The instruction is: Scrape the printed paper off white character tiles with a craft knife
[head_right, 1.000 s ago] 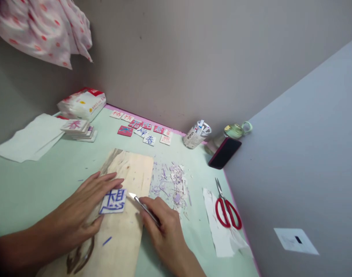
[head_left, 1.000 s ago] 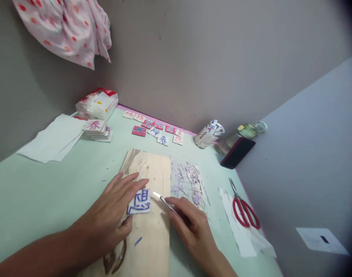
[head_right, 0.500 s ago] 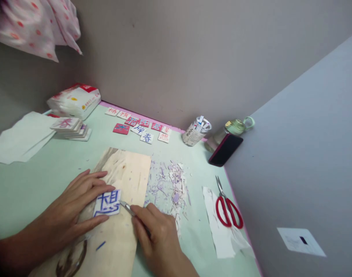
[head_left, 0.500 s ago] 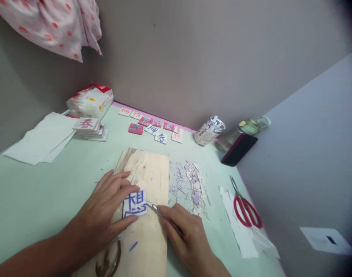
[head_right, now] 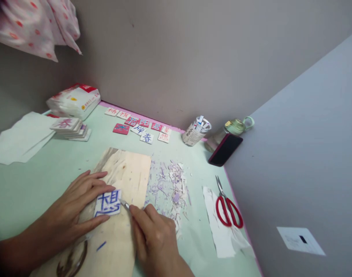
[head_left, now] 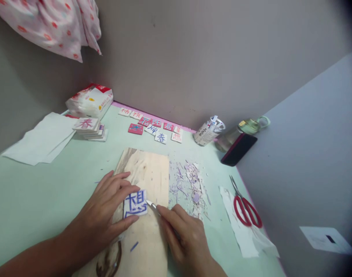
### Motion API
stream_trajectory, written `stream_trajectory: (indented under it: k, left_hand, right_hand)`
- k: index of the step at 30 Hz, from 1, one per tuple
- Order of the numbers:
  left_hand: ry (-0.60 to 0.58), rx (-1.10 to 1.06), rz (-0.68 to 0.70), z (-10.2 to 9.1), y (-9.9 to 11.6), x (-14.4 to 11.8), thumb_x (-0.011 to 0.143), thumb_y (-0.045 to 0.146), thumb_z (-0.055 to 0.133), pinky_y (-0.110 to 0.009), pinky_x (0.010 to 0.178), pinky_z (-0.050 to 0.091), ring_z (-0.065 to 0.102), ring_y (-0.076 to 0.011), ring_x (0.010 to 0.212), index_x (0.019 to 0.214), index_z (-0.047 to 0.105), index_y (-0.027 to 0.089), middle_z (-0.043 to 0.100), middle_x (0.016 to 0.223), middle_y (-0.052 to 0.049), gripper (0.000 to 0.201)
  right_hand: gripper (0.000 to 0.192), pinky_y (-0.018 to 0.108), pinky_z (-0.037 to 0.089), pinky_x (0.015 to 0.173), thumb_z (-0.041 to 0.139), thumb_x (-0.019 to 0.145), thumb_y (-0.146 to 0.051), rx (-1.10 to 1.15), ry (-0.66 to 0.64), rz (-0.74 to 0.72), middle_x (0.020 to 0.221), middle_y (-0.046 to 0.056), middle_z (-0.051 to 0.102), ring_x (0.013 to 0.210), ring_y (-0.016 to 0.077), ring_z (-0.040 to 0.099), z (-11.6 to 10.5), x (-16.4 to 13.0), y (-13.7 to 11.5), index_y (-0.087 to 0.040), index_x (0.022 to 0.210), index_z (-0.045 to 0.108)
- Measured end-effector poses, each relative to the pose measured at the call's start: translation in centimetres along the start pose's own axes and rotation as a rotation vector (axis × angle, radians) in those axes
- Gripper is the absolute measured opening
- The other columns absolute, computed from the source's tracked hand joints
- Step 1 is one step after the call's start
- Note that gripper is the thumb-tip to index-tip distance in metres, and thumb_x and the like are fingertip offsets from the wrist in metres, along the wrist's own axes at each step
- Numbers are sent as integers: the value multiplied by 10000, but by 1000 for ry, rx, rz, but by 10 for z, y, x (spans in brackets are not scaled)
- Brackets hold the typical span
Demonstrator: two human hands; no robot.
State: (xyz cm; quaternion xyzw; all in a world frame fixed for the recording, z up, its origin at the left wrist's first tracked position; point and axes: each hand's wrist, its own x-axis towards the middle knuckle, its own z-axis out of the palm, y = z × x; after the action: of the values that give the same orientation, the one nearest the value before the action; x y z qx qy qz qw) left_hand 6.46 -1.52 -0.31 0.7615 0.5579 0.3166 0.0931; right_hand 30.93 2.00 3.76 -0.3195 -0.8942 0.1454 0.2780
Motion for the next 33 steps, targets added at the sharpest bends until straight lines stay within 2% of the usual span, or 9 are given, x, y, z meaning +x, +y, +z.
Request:
stream_trajectory:
  k: [6,24,33]
  left_hand:
    - [-4,20,34,0,-2,0,898,355,644,-543,1182,234,412,-286,1372,1262,491,268,597,1187,-52,404]
    - [8,-7,9,1,0,0,895,339,647,-543,1187,215,398,-280,1379,1257,490,271,587,1178,-50,401]
    - [15,-30,-1,0,3,-1,893,323,646,-564,1172,251,417,-297,1370,1247,500,274,593,1153,-53,386]
  right_hand:
    - [303,248,362,434,445,973,-120,-120,60,-34,739,31,568,533,126,533,4,3,-4,-128,1210,634]
    - [313,241,421,444,458,955,-96,-81,66,-51,768,49,572,579,140,576,2,-4,-2,-121,1228,610]
    - [286,232,398,432,437,980,-123,-93,44,-34,748,36,573,553,130,572,2,1,-9,-122,1204,617]
